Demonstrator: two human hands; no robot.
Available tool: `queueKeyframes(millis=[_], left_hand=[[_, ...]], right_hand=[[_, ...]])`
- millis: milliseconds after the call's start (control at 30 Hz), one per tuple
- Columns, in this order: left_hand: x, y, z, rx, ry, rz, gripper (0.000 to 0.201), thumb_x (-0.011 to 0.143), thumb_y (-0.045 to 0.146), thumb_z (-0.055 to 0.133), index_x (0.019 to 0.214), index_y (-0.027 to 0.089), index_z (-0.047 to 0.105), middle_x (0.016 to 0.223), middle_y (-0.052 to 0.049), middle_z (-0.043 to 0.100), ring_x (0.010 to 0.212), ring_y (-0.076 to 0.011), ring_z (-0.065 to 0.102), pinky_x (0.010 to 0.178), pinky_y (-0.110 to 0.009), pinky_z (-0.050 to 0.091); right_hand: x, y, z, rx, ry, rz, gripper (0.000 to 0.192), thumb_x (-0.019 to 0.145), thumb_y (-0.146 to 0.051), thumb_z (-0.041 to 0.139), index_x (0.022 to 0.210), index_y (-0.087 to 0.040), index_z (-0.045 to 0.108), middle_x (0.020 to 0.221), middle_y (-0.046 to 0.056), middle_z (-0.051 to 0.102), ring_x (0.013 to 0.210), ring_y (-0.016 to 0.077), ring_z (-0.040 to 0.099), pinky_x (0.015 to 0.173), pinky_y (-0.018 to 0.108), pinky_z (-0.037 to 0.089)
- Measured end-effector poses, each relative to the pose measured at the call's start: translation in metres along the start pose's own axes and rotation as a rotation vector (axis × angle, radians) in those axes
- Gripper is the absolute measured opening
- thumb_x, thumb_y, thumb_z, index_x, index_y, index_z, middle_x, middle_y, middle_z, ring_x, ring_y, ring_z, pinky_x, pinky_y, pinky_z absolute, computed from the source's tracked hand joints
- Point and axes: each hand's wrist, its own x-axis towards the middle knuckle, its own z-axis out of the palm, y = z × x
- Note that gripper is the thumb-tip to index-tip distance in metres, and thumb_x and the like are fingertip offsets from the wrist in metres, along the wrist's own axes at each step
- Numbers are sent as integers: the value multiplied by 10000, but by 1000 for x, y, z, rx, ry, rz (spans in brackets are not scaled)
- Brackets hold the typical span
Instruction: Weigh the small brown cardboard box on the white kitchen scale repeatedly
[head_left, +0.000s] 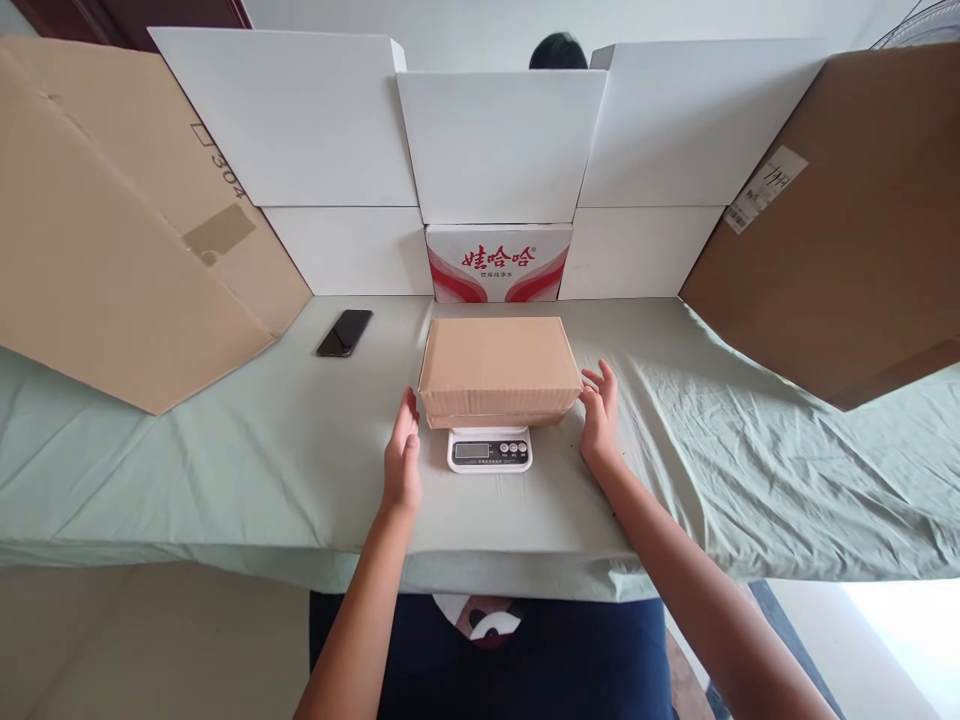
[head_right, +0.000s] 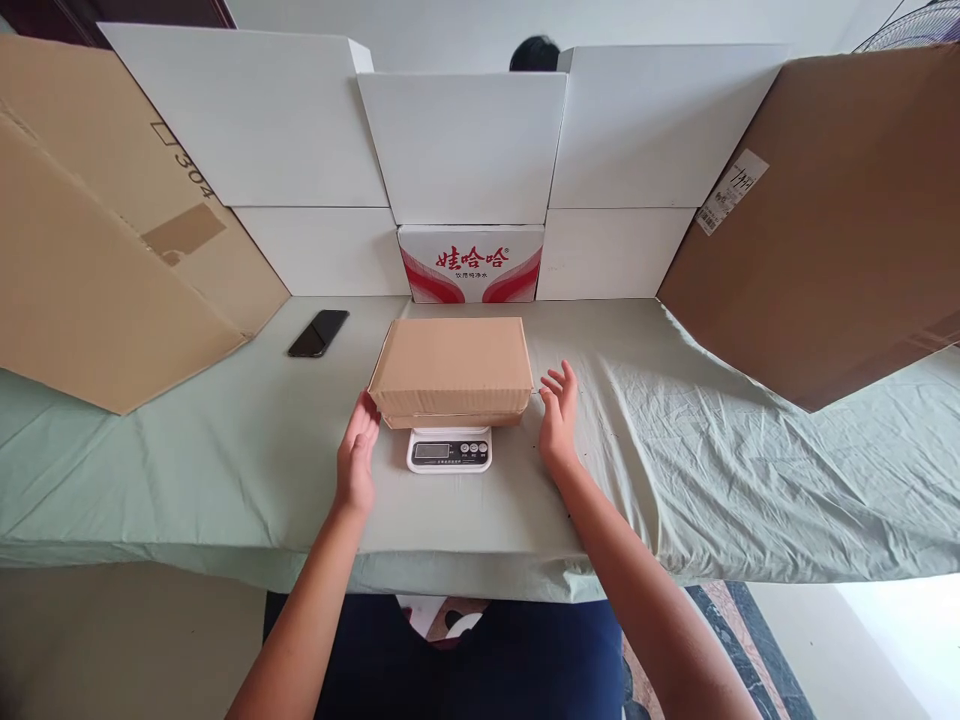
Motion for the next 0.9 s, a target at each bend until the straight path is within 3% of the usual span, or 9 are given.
queueKeyframes(millis=[567,700,900], left_hand=[[0,2,2,2,-106,-9,741,990,651,457,1625,276,381,1710,-80,377,1597,-292,328,1313,-427,284],[-1,3,4,11,-106,-22,739,990,647,459,1616,260,401,1696,-102,401,1596,-304,328,1315,-438,279],[0,10,5,50,-141,0,734,984,639,471,1594,230,439,1654,-140,463,1587,-335,343,1304,-484,295]], right_hand=[[5,9,-2,97,-46,19,484,878,-481,539,1320,-287,572,1326,87,627,1262,283,626,1159,547,462],[-4,8,-4,128,-165,-48,514,922,-547,535,1365,-290,577,1426,82,632,1390,312,565,1224,569,410],[-29,-15,7,111,-433,-184,627,985,-590,485,1558,-348,409,1670,18,436,1569,301,376,1300,525,348]])
